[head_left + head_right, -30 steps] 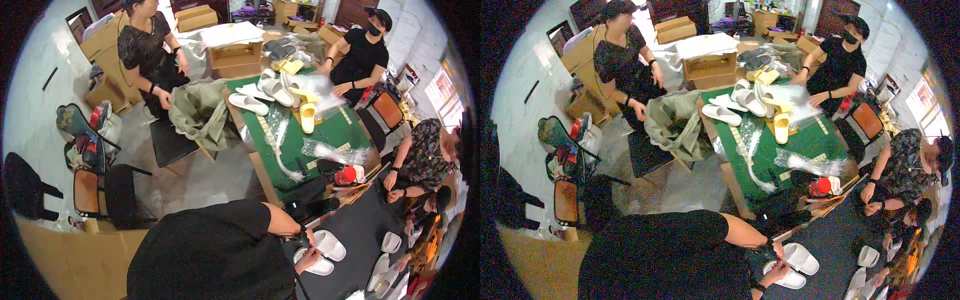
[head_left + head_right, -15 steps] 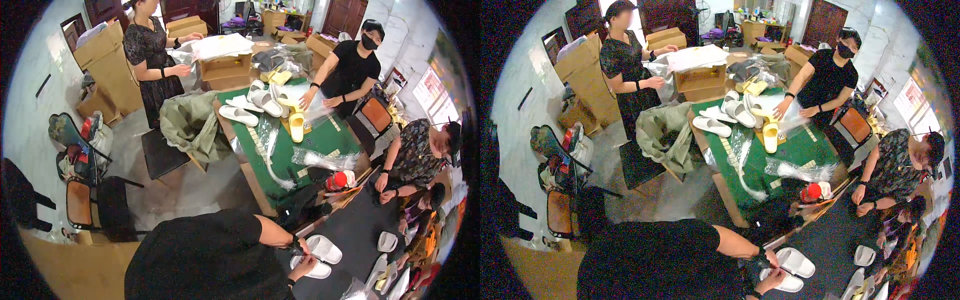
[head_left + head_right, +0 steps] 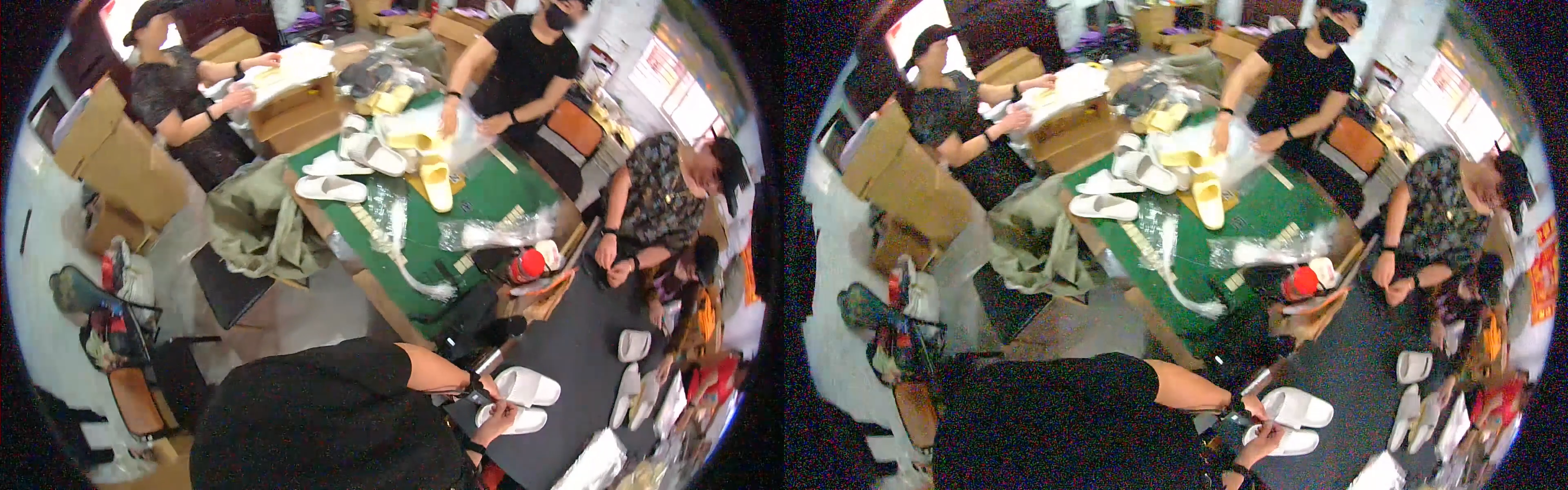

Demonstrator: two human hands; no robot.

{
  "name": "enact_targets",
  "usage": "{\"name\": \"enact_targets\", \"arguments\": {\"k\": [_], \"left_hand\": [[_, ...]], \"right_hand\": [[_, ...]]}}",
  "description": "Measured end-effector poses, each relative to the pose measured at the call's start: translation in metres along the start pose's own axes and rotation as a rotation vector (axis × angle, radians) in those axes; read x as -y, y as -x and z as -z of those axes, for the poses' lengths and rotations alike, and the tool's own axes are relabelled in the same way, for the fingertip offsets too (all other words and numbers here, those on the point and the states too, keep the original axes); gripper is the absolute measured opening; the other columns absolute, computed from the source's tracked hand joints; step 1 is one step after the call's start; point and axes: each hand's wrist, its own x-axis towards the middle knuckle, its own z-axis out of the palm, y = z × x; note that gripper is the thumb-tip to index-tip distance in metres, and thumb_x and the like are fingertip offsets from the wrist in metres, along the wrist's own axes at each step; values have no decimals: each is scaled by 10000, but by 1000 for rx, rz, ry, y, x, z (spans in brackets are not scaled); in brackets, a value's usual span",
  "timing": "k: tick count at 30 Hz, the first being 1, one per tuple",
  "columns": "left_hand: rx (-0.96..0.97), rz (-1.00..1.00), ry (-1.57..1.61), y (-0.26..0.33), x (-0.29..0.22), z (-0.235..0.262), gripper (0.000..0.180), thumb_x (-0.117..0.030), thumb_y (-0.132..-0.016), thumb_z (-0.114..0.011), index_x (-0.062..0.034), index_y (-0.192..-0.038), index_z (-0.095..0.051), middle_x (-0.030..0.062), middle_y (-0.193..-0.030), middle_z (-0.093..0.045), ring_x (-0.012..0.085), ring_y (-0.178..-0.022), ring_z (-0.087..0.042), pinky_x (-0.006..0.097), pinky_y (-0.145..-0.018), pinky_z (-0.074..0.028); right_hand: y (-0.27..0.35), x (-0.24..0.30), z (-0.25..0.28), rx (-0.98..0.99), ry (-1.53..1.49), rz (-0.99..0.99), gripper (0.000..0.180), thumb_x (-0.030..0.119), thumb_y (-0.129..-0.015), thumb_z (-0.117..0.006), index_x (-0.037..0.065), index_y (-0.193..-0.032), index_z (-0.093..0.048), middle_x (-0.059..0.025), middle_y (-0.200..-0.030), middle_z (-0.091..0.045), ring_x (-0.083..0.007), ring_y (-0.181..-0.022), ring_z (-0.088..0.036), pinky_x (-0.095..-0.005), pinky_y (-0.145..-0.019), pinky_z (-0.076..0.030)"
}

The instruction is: The person is assembling and packing slippers in a manufacturing setting, including placing insoles into the slipper bodies and bagging the finished products.

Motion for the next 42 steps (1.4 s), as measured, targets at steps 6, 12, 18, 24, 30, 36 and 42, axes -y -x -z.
{"name": "enact_targets", "arguments": {"k": [6, 12, 18, 24, 30, 36, 42], "left_hand": [[216, -104, 175, -18, 21, 5, 190, -222, -844, -543, -132, -969, -655, 101, -742, -637, 239, -684, -617, 364, -611, -475], [479, 529, 744, -16, -22, 11, 271, -308, -899, -542, -79, -840, -673, -26, -613, -541, 99, -593, -525, 265, -541, -408], [443, 734, 1197, -12, -44, 37, 209, -240, -909, -549, -53, -895, -640, -21, -673, -575, 77, -543, -495, 222, -481, -362], [490, 708, 1155, -13, -14, 37, 225, -238, -921, -529, -35, -955, -620, 30, -835, -626, 106, -708, -578, 231, -611, -449], [576, 759, 1132, -12, -24, 44, 190, -247, -911, -554, -75, -848, -606, -8, -688, -580, 100, -575, -530, 241, -513, -391], [382, 899, 1116, -5, -36, 22, 198, -230, -913, -548, -68, -807, -590, -19, -605, -509, 89, -507, -461, 236, -477, -343], [539, 689, 658, -15, -68, 45, 258, -270, -914, -529, -55, -791, -600, -15, -596, -499, 108, -511, -458, 260, -480, -339]], "right_hand": [[-6, -8, -14, -98, 11, -36, 146, 121, -871, -578, 39, -786, -492, 1, -694, -491, -77, -610, -427, -223, -534, -368], [-3, 0, -21, -243, 138, -99, 101, 90, -857, -592, 33, -823, -517, -5, -708, -533, -69, -636, -483, -221, -545, -420], [-5, 3, -28, -316, 306, -82, 77, 76, -841, -599, 8, -854, -564, -68, -709, -594, -133, -649, -556, -280, -608, -455], [-12, 11, -38, -336, 298, -68, 72, 68, -843, -596, 5, -868, -572, -98, -715, -610, -169, -657, -592, -300, -613, -471], [-4, 7, -28, -323, 323, -90, 84, 70, -827, -600, 2, -860, -565, -133, -754, -601, -249, -702, -609, -326, -655, -476], [3, 9, -15, -313, 258, -35, 62, 58, -822, -585, 4, -830, -554, -142, -769, -588, -278, -709, -593, -343, -653, -467], [7, -5, -2, -225, 290, 32, 104, 103, -835, -578, 8, -830, -537, -177, -802, -585, -354, -771, -574, -391, -678, -451]]}}
